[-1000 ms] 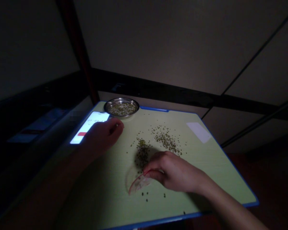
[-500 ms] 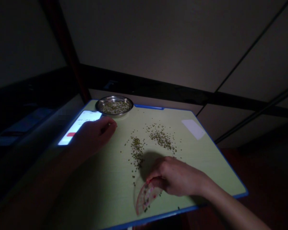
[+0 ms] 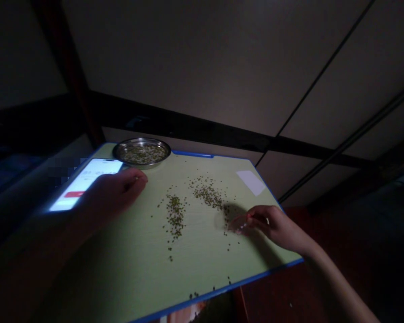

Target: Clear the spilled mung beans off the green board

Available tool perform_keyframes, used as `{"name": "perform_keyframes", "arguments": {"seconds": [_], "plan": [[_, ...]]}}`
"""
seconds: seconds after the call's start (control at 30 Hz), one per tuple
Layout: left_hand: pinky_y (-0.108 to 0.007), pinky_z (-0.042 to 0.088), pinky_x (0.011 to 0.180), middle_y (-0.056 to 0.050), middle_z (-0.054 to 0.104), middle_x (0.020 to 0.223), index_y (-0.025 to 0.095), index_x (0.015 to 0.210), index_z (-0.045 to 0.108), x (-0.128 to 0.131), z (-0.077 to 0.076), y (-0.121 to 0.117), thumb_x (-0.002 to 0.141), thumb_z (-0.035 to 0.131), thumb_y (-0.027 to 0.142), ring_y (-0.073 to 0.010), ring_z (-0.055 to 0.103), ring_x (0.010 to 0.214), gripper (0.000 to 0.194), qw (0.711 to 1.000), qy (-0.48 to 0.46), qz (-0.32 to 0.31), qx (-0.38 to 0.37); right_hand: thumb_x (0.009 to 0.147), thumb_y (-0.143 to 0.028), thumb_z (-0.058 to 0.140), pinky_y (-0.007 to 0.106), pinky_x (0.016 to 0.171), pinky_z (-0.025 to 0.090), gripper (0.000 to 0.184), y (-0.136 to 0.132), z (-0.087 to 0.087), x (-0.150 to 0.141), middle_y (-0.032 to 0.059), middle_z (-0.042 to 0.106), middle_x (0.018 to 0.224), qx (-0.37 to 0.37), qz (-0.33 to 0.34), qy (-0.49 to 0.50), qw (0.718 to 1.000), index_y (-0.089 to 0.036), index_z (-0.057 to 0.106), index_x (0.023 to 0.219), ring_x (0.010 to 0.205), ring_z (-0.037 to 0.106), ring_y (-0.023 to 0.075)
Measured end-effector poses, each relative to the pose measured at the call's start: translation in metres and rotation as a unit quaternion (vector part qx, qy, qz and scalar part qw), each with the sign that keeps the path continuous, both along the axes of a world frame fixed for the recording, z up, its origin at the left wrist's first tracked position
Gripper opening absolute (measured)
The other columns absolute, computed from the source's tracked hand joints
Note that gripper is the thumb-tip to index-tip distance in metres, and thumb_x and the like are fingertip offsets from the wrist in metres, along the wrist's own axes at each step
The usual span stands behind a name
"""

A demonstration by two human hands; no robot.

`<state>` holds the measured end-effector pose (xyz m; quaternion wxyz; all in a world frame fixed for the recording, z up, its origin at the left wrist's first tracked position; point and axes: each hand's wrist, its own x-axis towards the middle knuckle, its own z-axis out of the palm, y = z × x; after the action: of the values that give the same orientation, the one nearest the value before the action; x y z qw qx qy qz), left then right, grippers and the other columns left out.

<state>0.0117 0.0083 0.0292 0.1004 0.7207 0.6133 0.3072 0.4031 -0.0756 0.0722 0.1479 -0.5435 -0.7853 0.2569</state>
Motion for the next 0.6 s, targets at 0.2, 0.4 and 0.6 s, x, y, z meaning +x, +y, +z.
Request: {"name": "perform_keyframes", "arguments": {"seconds": [0.2, 0.4, 0.6], "plan": [[-0.031, 0.036, 0.063, 0.001, 0.062, 0.066, 0.024, 0.082, 0.061, 0.000, -0.006, 0.001, 0.088, 0.041, 0.051, -0.0177, 0.056, 0.061, 0.034, 1.000, 0.002, -0.001, 0.013, 0.092, -0.021, 0.052, 0.028, 0.059, 0.038, 0.019, 0.002, -0.039, 0.013, 0.0013, 0.063, 0.072, -0.034, -0.009, 0.010, 0.999, -0.015, 0.068, 0.083, 0.064, 0.048, 0.0125], [-0.031, 0.036, 0.064, 0.001, 0.061, 0.067, 0.023, 0.083, 0.060, 0.002, -0.005, -0.002, 0.089, 0.043, 0.050, -0.0176, 0.056, 0.062, 0.032, 1.000, -0.001, 0.003, 0.004, 0.088, -0.016, 0.054, 0.027, 0.057, 0.036, 0.015, -0.003, -0.043, -0.021, -0.0017, 0.060, 0.069, -0.050, 0.028, 0.035, 0.998, -0.017, 0.068, 0.083, 0.061, 0.047, 0.0107], [-0.031, 0.039, 0.066, -0.002, 0.067, 0.076, 0.022, 0.086, 0.063, -0.004, -0.008, 0.003, 0.089, 0.040, 0.052, -0.0190, 0.060, 0.068, 0.037, 1.000, 0.011, -0.006, -0.005, 0.086, -0.015, 0.058, 0.027, 0.060, 0.043, 0.016, -0.023, -0.042, -0.040, 0.0011, 0.071, 0.079, -0.074, 0.063, 0.041, 0.994, -0.019, 0.073, 0.089, 0.069, 0.060, 0.0142]]}}
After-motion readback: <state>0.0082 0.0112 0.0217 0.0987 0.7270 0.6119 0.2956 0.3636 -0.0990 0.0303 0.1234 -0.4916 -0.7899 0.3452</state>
